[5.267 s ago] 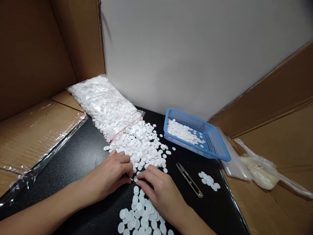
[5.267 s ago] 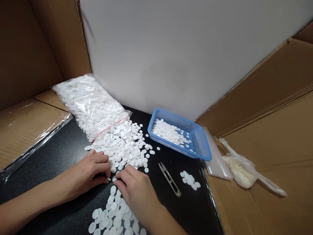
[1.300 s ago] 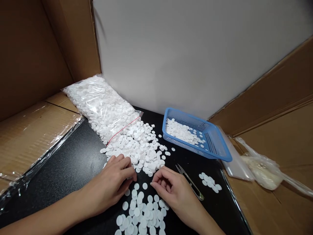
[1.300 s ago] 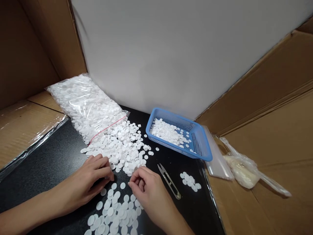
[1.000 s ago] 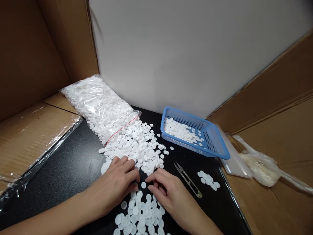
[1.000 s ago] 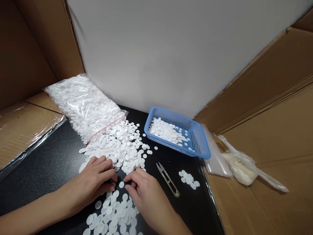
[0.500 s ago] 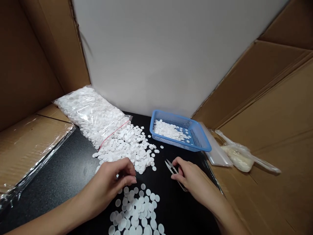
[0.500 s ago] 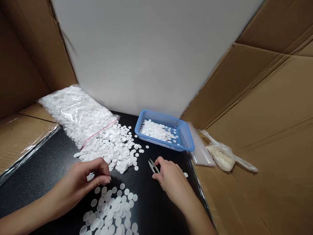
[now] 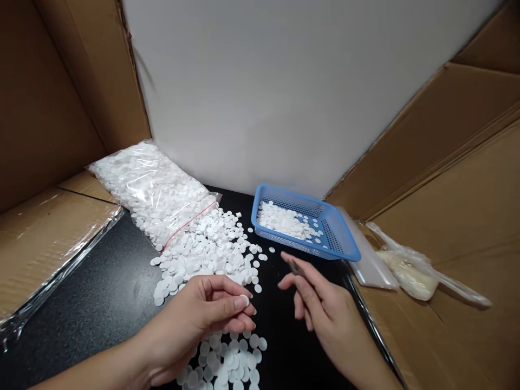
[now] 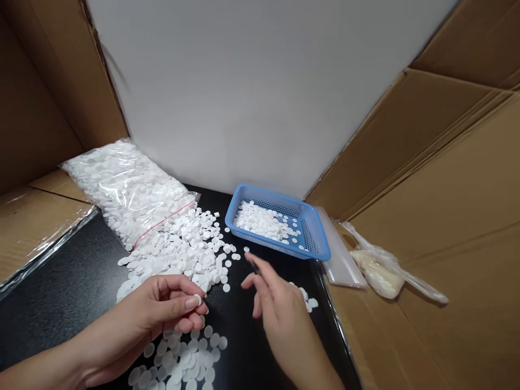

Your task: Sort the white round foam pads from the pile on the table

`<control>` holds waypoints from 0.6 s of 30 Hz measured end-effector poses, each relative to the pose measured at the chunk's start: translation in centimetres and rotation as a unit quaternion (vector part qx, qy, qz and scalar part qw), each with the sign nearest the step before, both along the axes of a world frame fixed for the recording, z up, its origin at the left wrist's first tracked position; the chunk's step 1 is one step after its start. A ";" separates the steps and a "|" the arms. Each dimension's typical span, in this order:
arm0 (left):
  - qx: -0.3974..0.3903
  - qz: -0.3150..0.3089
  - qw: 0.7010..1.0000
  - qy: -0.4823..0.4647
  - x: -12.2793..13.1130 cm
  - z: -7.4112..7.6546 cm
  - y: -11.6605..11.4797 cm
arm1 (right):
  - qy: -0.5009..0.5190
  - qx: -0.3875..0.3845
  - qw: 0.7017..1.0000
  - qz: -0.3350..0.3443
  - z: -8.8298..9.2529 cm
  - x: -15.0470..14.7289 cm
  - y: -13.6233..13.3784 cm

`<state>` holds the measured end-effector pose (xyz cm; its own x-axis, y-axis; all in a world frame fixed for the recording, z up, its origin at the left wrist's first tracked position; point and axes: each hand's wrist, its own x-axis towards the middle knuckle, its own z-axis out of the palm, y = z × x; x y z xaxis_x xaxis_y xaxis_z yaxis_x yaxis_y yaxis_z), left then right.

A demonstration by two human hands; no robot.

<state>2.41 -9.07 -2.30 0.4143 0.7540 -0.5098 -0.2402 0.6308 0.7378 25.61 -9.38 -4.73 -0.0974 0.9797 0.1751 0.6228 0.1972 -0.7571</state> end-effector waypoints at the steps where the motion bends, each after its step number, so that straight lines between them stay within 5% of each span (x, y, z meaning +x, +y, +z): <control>1: -0.007 0.001 1.000 -0.013 0.0 0.0 0.0 | 0.013 0.006 1.000 0.018 0.2 -0.7 -0.4; 10: -0.018 -0.010 0.999 -0.039 -0.5 -0.5 0.3 | -0.002 0.102 0.984 0.147 0.4 -3.3 -2.4; 18: 0.002 -0.053 0.999 -0.009 -0.5 -0.5 0.2 | -0.053 0.212 0.963 0.157 0.3 -3.5 -2.3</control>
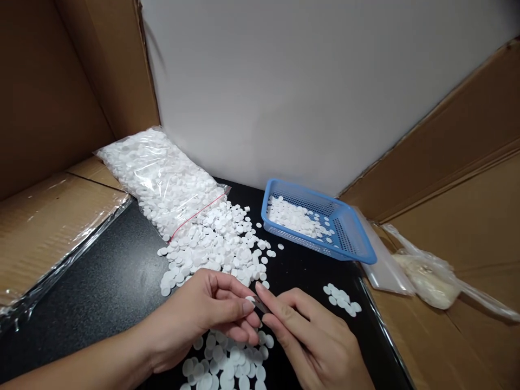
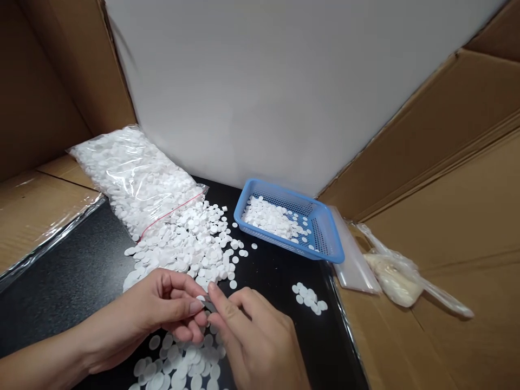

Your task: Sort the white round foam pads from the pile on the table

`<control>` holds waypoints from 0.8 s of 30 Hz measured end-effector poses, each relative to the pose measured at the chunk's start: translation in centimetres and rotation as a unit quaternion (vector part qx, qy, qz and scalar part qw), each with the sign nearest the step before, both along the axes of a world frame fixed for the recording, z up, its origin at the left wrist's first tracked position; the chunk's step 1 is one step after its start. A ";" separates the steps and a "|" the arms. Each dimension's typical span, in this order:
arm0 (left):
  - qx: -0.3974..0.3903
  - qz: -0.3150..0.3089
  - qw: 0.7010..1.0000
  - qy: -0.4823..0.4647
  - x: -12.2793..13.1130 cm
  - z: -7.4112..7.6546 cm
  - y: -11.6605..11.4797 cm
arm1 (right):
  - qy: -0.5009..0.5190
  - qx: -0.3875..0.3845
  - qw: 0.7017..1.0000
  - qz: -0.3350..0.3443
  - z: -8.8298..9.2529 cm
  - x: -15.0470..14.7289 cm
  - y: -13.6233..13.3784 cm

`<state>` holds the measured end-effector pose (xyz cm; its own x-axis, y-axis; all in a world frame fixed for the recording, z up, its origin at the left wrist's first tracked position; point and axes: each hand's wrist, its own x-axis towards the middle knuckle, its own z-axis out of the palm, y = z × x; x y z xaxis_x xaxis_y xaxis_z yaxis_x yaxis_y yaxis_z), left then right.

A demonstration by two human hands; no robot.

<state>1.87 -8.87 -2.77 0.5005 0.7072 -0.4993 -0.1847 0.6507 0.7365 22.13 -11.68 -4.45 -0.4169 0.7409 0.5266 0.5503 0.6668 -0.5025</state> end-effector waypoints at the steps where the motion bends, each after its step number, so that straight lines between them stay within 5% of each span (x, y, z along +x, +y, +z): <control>1: 0.004 -0.009 1.000 0.002 0.0 0.1 0.0 | -0.007 0.009 1.000 0.001 0.0 -0.1 0.0; 24: 0.048 -0.091 0.994 0.043 -0.5 0.7 0.0 | -0.112 0.064 0.991 0.021 1.2 0.4 0.2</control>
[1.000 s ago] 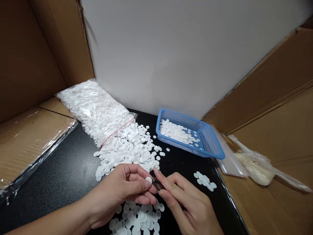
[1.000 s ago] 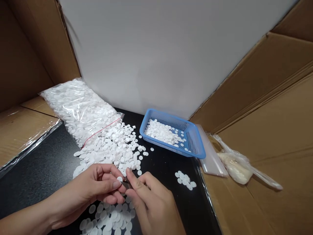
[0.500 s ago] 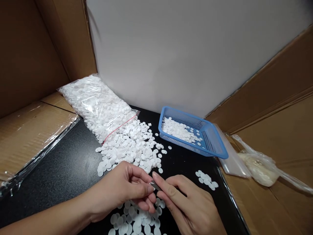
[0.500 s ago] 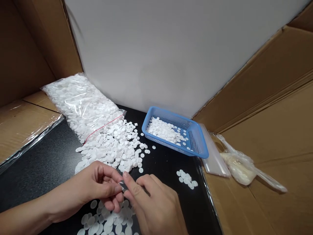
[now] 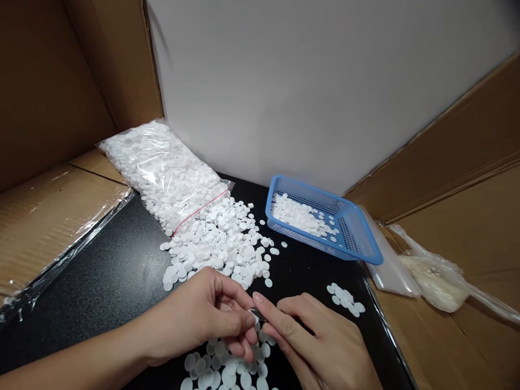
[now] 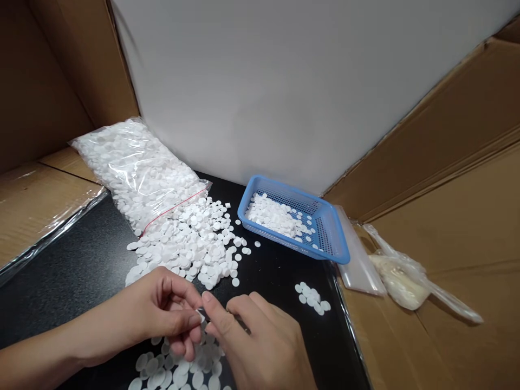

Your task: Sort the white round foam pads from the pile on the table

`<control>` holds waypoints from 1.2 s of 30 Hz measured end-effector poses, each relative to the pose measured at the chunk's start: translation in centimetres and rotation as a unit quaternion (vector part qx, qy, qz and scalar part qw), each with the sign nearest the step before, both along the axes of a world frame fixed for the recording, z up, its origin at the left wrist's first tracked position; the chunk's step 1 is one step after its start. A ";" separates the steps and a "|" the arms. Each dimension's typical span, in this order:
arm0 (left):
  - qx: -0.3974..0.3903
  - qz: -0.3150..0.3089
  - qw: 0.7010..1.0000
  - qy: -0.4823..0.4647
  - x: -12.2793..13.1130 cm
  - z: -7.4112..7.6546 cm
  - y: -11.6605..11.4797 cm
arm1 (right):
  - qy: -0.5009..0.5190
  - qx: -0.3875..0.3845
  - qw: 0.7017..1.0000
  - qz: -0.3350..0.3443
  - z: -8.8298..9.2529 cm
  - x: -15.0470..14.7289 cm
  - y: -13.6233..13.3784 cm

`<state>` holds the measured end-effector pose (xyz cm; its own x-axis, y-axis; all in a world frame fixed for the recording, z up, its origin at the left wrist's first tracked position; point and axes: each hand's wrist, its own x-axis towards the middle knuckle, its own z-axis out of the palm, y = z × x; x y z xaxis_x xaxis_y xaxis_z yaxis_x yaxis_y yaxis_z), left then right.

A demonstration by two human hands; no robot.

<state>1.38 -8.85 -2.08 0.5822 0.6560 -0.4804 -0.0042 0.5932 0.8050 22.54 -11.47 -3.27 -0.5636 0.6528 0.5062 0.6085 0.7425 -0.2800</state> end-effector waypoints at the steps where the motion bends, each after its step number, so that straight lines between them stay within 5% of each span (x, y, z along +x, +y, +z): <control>1: 0.001 -0.002 1.000 0.000 0.0 -0.1 0.0 | 0.000 0.006 1.000 0.001 0.1 -0.1 0.0; 7: 0.009 -0.011 1.000 0.000 -0.2 -0.7 -0.1 | 0.016 -0.003 1.000 -0.004 -0.7 0.0 -0.1; 14: 0.156 0.027 0.985 0.072 0.0 -0.9 -0.5 | 0.158 -0.142 0.969 -0.125 -1.2 0.0 -0.1; 22: 0.225 0.021 0.970 0.086 -0.2 -0.4 -0.2 | 0.174 -0.104 0.948 -0.247 -0.7 1.3 1.1; 28: 0.243 0.008 0.962 0.125 0.0 -0.3 -0.4 | 0.162 -0.128 0.938 -0.278 -0.9 1.7 1.3; 32: 0.263 -0.054 0.948 0.172 -0.9 0.5 0.2 | 0.116 -0.146 0.945 -0.269 -1.5 2.4 1.8; 36: 0.260 -0.213 0.919 0.207 -2.6 1.0 0.6 | -0.002 -0.205 0.946 -0.252 -3.4 3.8 2.8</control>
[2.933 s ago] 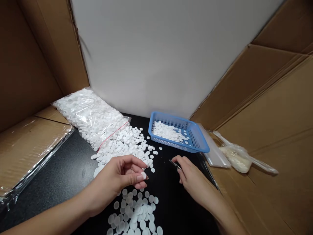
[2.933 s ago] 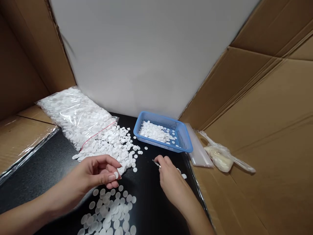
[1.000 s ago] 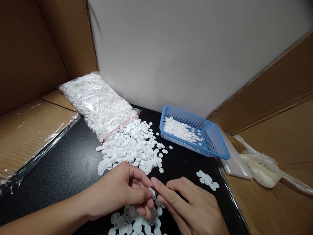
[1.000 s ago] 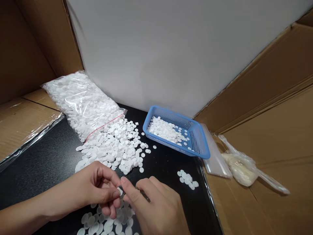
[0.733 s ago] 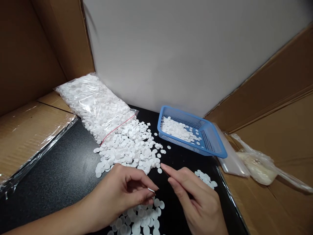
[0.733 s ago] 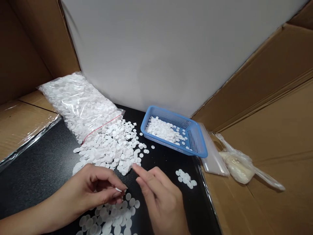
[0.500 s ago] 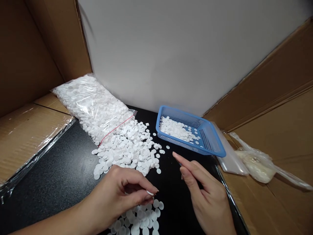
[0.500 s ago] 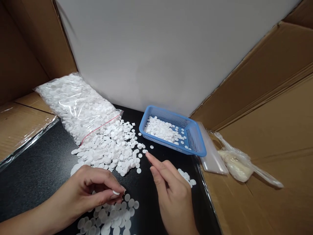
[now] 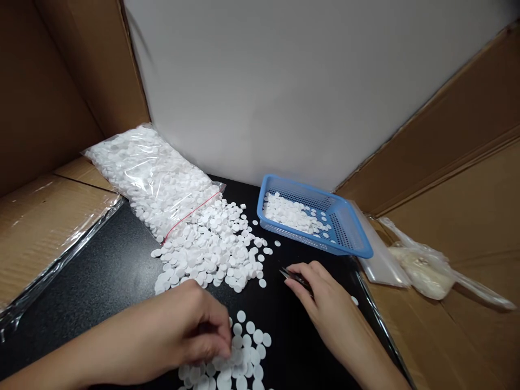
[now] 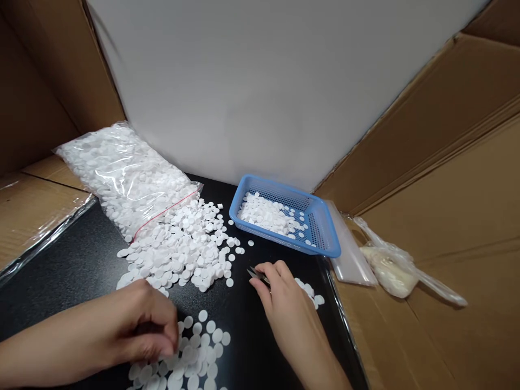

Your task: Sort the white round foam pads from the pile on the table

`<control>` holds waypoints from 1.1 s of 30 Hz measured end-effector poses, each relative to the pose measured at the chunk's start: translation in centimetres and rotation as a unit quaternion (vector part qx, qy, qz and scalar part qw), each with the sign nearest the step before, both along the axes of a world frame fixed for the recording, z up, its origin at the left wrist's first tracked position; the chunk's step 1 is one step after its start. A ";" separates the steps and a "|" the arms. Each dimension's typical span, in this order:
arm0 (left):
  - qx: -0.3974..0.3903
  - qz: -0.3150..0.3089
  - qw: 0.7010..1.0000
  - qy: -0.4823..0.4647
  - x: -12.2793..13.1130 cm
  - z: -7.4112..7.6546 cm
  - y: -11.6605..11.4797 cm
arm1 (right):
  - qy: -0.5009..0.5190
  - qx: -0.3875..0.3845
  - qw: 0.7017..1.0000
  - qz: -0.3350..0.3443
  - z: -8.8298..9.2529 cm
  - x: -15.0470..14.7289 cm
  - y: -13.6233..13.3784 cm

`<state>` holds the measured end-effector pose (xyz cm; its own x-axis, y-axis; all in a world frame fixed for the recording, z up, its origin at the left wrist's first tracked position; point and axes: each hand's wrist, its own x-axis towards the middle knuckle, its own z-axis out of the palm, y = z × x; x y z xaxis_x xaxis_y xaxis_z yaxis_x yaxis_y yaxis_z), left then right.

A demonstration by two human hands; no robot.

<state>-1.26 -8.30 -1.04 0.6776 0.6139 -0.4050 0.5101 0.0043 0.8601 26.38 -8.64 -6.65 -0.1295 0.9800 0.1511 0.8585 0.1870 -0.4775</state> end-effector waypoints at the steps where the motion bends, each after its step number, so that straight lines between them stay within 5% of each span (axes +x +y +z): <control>1: 0.019 -0.023 1.000 0.002 -0.2 -0.2 -0.1 | -0.017 -0.015 1.000 0.001 -0.5 0.2 0.2; 7: 0.119 -0.069 0.990 0.007 1.2 -2.7 -1.6 | -0.080 -0.020 0.996 -0.025 -1.7 0.8 0.8; 11: 0.132 -0.043 0.989 0.044 0.8 -1.6 -1.0 | -0.097 0.046 0.994 -0.001 -1.1 0.3 0.7; 16: 0.258 0.084 0.958 0.095 -2.8 -0.2 1.0 | -0.015 0.114 0.983 0.146 -0.6 -3.4 0.0; 19: 0.291 0.027 0.945 0.146 -3.7 -1.4 1.3 | -0.050 0.151 0.965 0.208 -1.1 -5.7 -0.3; 24: 0.380 -0.056 0.905 0.181 -2.8 -3.8 1.2 | -0.070 0.166 0.963 0.203 -1.8 -6.5 -0.2; 28: 0.433 -0.067 0.886 0.152 -2.6 -4.8 1.3 | 0.012 0.124 0.972 0.201 -1.5 -6.0 -0.3; 33: 0.476 -0.061 0.872 0.097 -1.8 -6.0 0.9 | 0.170 -0.032 0.967 0.188 -1.4 -6.1 -0.8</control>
